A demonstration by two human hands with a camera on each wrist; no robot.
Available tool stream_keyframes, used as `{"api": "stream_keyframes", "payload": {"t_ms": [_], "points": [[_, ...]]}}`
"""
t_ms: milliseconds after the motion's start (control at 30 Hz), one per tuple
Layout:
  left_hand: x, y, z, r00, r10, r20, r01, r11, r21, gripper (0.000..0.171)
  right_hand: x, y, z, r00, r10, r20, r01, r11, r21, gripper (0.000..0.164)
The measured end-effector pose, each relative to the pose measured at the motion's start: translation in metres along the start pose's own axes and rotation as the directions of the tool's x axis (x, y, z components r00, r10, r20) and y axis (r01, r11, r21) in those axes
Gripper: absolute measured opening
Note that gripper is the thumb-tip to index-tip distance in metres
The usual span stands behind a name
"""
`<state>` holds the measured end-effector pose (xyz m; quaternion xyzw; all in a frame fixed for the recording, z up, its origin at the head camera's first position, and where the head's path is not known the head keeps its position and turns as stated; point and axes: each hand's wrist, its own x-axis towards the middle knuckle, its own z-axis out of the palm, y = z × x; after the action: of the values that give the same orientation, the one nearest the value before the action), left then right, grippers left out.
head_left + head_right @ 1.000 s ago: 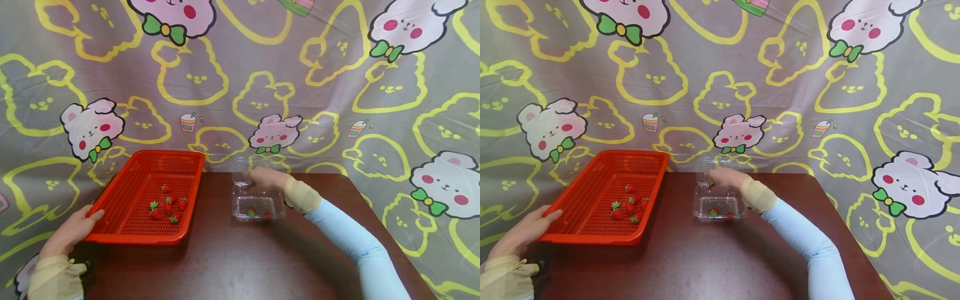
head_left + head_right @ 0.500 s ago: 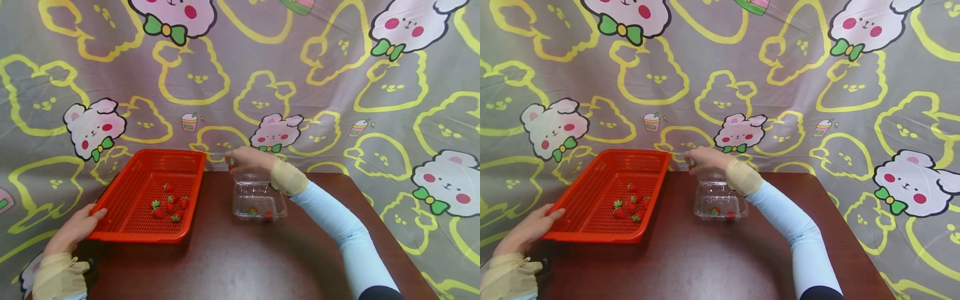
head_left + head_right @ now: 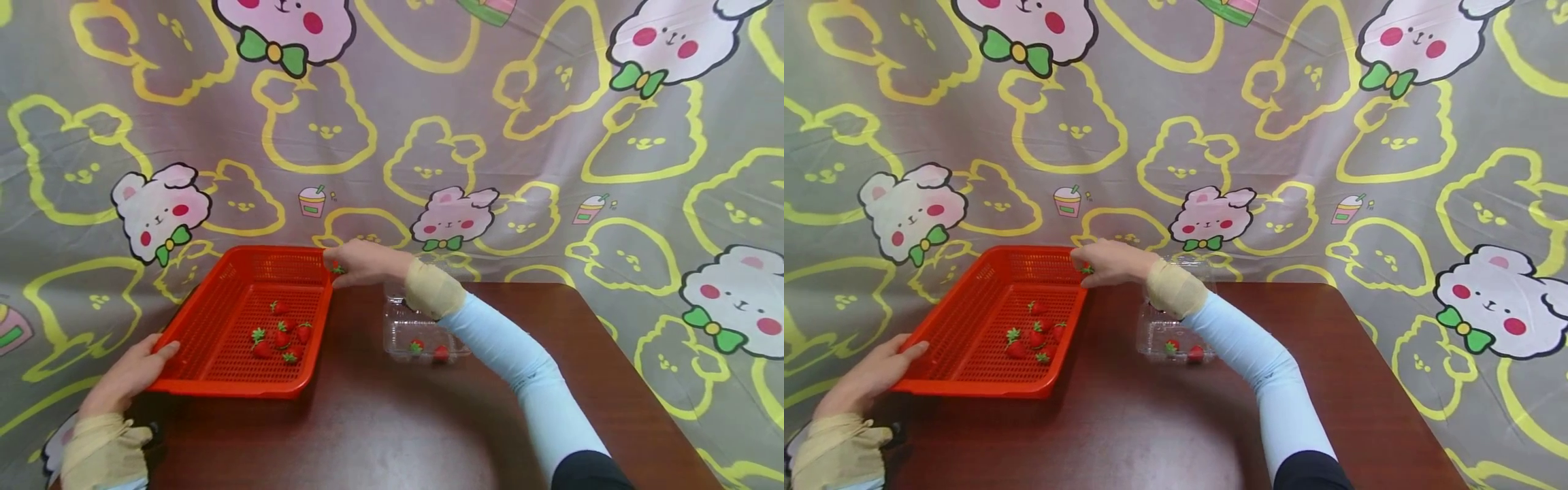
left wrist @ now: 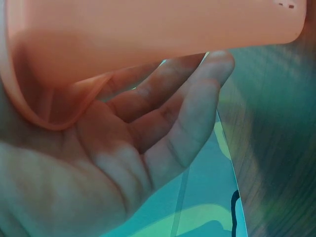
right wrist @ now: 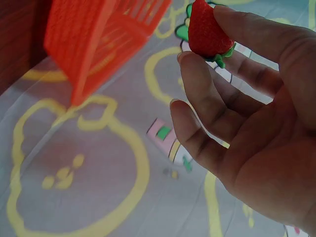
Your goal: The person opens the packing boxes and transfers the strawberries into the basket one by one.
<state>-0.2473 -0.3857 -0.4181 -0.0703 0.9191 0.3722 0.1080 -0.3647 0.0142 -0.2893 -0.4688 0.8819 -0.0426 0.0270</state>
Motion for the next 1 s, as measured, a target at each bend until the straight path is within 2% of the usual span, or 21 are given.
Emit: {"api": "stream_keyframes", "payload": {"t_ms": [267, 467, 700, 1000], "points": [[0.004, -0.005, 0.001, 1.000, -0.023, 0.014, 0.024, 1.000, -0.011, 0.069, 0.030, -0.023, 0.018, 0.997, -0.047, 0.056, 0.047, 0.999, 0.004, 0.027], [0.006, -0.008, 0.003, 1.000, -0.015, 0.012, 0.015, 1.000, -0.006, 0.068, 0.048, -0.037, 0.038, 0.991, -0.093, 0.096, 0.088, 0.995, 0.055, 0.028], [0.007, -0.007, 0.002, 0.999, -0.028, 0.017, 0.028, 0.999, -0.018, 0.068, 0.064, -0.049, 0.067, 0.986, -0.105, 0.128, 0.089, 0.988, 0.126, 0.027], [0.007, -0.006, 0.000, 1.000, 0.006, -0.003, -0.006, 1.000, -0.006, 0.064, 0.081, -0.060, 0.097, 0.976, -0.092, 0.197, 0.066, 0.989, 0.133, 0.029]]}}
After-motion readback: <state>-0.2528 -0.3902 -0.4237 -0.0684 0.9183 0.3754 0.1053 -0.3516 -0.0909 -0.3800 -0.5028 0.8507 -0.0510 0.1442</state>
